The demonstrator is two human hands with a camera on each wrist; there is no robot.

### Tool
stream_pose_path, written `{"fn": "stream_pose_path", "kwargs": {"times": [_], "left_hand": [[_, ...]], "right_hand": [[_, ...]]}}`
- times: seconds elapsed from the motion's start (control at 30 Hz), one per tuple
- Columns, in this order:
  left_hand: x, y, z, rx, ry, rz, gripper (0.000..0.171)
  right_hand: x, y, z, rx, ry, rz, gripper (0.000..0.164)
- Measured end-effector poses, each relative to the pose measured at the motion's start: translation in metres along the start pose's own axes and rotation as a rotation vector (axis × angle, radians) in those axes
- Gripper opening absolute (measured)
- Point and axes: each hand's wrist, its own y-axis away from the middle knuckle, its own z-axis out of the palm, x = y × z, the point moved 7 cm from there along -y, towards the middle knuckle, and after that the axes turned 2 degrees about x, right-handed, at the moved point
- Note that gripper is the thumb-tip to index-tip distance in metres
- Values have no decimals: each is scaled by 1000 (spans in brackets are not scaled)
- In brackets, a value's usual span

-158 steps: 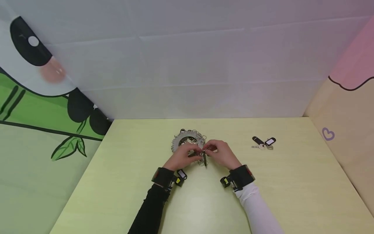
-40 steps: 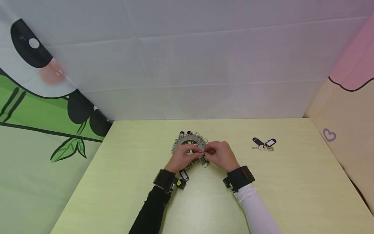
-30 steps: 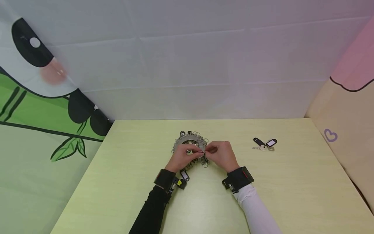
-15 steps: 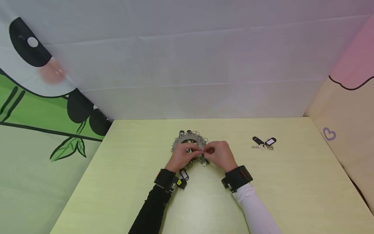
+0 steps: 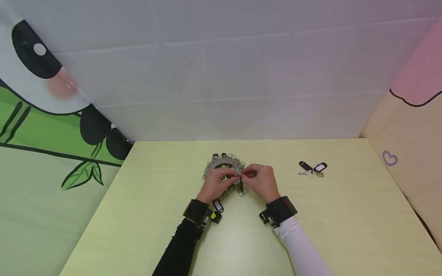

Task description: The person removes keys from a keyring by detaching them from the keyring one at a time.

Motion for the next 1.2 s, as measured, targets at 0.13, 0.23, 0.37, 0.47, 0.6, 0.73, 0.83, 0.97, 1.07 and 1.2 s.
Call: {"fn": "stream_pose_path", "kwargs": {"times": [0.13, 0.23, 0.37, 0.47, 0.6, 0.73, 0.83, 0.97, 1.07, 1.2], "left_hand": [[7, 4, -3, 17, -39, 40, 12], [11, 6, -3, 18, -50, 67, 11], [12, 7, -3, 18, -40, 79, 11], [11, 7, -3, 9, -37, 74, 12], [10, 7, -3, 2, -53, 75, 13], [10, 7, -2, 4, -59, 82, 13], [10, 7, -3, 9, -50, 84, 14], [7, 7, -4, 28, -37, 90, 13], [7, 8, -5, 39, -27, 98, 13], [5, 8, -5, 34, -17, 104, 14]], "right_hand": [[-3, 6, 2, 10, -26, 27, 5], [-3, 8, 2, 0, -35, 20, 6], [-2, 7, 1, -23, -44, 7, 7], [-2, 7, 1, -41, -32, 5, 7], [-1, 6, 2, -63, -12, 15, 6], [2, 7, 4, -92, -36, 58, 6], [6, 7, 6, -121, -78, 113, 7], [14, 8, 9, -159, -179, 194, 13], [18, 9, 11, -177, -264, 235, 18], [19, 10, 14, -195, -331, 262, 20]]}}
